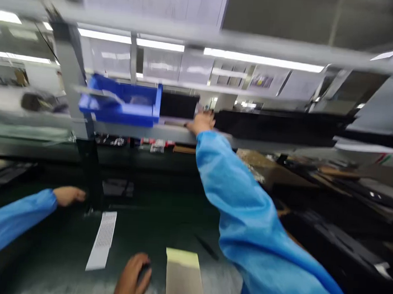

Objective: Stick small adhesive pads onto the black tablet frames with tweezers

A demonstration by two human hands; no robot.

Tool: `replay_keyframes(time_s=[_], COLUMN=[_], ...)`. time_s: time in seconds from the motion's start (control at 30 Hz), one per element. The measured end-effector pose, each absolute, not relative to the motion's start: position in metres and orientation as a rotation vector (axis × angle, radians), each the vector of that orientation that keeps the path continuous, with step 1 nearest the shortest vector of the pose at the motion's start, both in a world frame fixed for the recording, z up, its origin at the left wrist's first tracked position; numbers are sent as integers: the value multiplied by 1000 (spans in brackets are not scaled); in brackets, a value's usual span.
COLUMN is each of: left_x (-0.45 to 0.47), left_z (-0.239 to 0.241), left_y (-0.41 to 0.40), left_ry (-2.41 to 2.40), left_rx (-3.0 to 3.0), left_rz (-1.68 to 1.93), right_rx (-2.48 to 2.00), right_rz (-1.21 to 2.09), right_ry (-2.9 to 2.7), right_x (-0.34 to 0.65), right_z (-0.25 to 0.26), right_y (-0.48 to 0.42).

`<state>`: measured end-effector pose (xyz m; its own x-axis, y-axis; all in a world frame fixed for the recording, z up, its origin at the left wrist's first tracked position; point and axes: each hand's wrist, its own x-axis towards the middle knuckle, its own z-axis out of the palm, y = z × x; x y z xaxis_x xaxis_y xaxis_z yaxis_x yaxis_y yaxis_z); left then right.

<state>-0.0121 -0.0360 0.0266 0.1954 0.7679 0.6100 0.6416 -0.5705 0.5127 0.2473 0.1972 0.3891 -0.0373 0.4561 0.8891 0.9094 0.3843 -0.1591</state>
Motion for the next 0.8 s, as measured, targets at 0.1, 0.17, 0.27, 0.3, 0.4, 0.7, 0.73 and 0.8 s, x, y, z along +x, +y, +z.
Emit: replay_keyframes(time_s=[0.1, 0.17, 0.27, 0.3, 0.4, 0.7, 0.73, 0.8], left_x=[0, -2, -8, -7, 9, 87, 86, 81], left_z=[-20, -38, -40, -38, -28, -37, -38, -39], left_y=[-24, -17, -13, -15, -23, -50, -50, -48], left_ry=[1262, 1255, 1227, 1218, 1177, 818, 808, 786], left_rx=[2286, 2280, 2314, 2330, 2394, 2805, 2814, 2828], left_rz=[1121, 1055, 1026, 1024, 977, 502, 474, 434], right_rx=[-1388, -1196, -1123, -1233, -1731, -1728, -1668, -1486], right_rz=[-507, -586, -501, -453, -422, 91, 234, 677], right_ry=[-1562, -1674, -2066, -2158, -2084, -1728, -1653, -1414], right_x=[263, 274, 292, 300, 326, 328, 321, 303], right_z=[346, 297, 188, 147, 33, -40, -36, -27], right_y=[177, 135, 51, 26, -20, -23, -20, -13])
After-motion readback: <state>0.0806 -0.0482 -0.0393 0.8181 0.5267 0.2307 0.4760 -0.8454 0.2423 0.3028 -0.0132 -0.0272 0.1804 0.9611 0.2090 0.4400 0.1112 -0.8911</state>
